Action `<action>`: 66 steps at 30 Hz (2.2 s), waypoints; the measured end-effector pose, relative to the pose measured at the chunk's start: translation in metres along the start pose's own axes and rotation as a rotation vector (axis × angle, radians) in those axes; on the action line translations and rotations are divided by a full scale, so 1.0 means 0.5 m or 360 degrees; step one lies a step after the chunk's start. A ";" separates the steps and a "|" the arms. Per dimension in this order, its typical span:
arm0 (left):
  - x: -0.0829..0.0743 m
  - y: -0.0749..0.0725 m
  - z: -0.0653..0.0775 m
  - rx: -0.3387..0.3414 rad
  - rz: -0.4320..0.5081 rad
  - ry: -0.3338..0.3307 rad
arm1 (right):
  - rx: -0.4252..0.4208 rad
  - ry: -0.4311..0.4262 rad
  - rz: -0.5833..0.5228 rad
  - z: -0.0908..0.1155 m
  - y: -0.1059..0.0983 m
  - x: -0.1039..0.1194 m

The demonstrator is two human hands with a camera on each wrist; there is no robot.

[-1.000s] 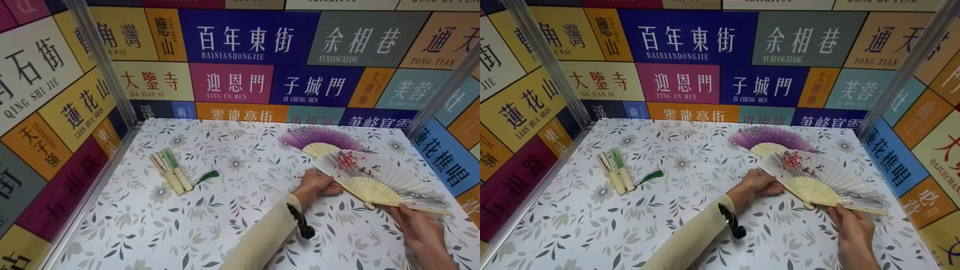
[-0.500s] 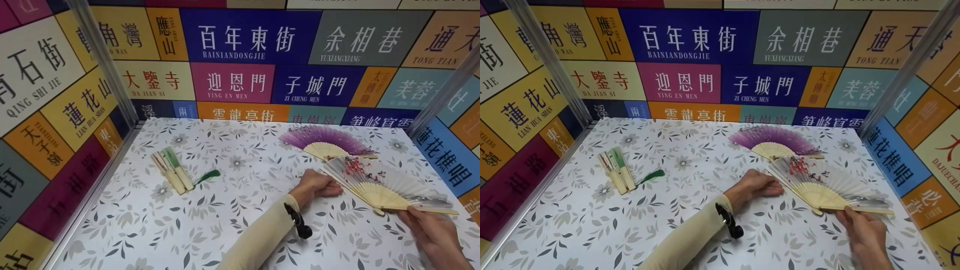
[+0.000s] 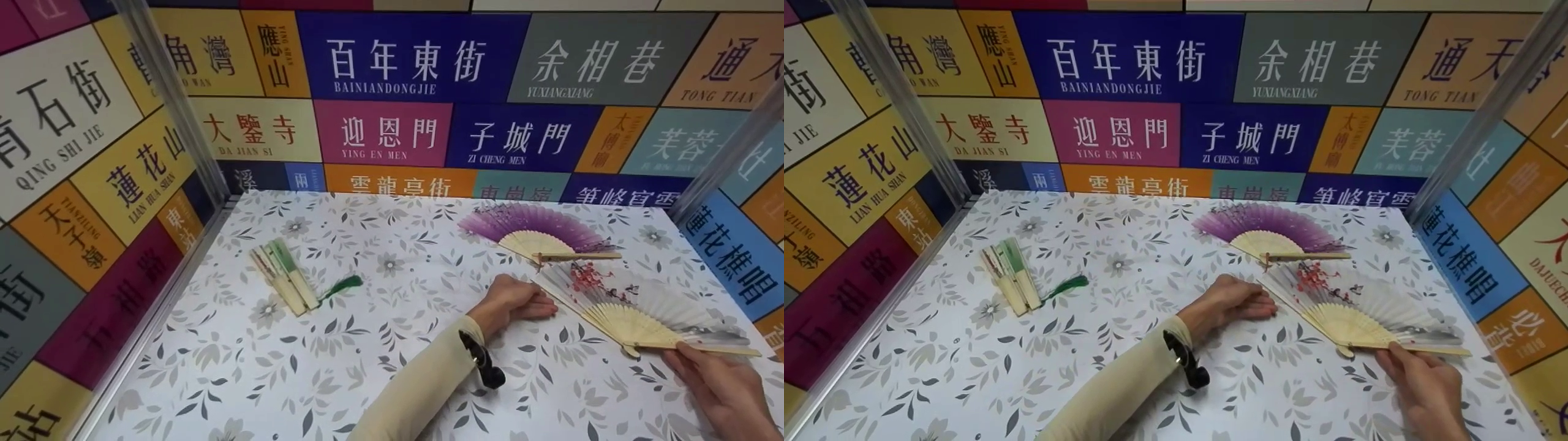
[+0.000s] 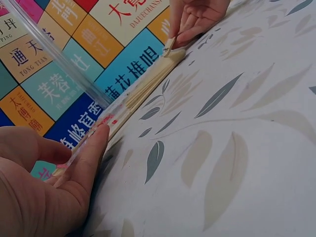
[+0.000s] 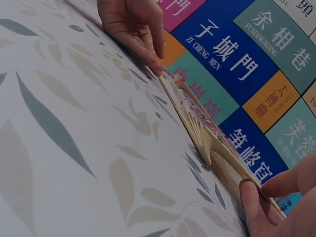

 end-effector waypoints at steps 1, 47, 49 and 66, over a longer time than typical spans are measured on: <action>-0.001 -0.001 0.001 -0.0004 -0.0001 0.0000 | -0.0010 0.0013 0.0010 0.000 -0.002 -0.001; -0.209 -0.220 0.054 0.0022 0.0136 0.0560 | 0.0203 -0.0490 0.0668 0.123 0.215 0.042; -0.223 -0.236 0.061 0.0017 0.0106 0.0599 | 0.0342 -0.0619 0.0647 0.149 0.270 0.049; -0.314 -0.387 0.113 -0.0131 -0.0187 0.0887 | 0.0763 -0.1378 0.0791 0.275 0.565 0.059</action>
Point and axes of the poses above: each hand's wrist, its own z-axis away from the middle knuckle, its own y-axis out of the palm, x = y × z, the point moved 10 cm from there along -z, towards the middle knuckle, and after that the axes turned 5 degrees about y, right-handed, at the moved point
